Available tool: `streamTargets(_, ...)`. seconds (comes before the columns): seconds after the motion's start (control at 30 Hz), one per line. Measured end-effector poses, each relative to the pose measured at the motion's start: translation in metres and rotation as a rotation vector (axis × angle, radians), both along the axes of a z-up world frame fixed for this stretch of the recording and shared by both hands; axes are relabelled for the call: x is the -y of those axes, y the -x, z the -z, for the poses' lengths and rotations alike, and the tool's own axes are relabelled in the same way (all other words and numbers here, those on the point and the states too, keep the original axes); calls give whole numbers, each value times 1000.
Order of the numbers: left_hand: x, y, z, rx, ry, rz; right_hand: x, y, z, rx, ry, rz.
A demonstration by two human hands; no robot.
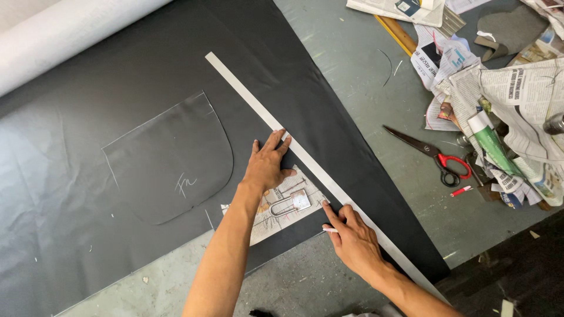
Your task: The person marks a piece of black fabric using a ruler and a white marker. They place a newspaper and padlocks on the fabric to hold it in place, then draw straight lines along the ruler's edge. The person repositions the ruler multiple times to mark different sections of the fabric.
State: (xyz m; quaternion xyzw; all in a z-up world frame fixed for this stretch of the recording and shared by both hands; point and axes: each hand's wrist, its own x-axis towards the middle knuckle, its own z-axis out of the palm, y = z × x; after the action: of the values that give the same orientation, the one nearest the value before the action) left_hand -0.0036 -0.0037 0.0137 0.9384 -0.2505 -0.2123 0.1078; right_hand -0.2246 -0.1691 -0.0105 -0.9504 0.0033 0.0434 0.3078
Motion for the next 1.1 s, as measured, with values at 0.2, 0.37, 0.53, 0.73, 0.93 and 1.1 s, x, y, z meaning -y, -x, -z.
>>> streamTargets(0.2, -1, -2, 4, 7, -4, 0, 1, -4, -2, -36, -13, -7)
streamTargets(0.37, -3, -3, 10, 42, 12, 30, 10, -4, -8, -119, -217, 59)
streamTargets(0.53, -8, -4, 16, 47, 17, 40, 29, -8, -12, 7, -391, 88)
streamTargets(0.73, -4, -5, 14, 34, -8, 29, 37, -21, -15, -112, -482, 261)
streamTargets(0.93, -4, -7, 14, 40, -23, 38, 30, -24, -31, -238, -477, 313)
streamTargets(1.1, -4, -6, 17, 40, -25, 41, 28, -19, -29, -241, -392, 288)
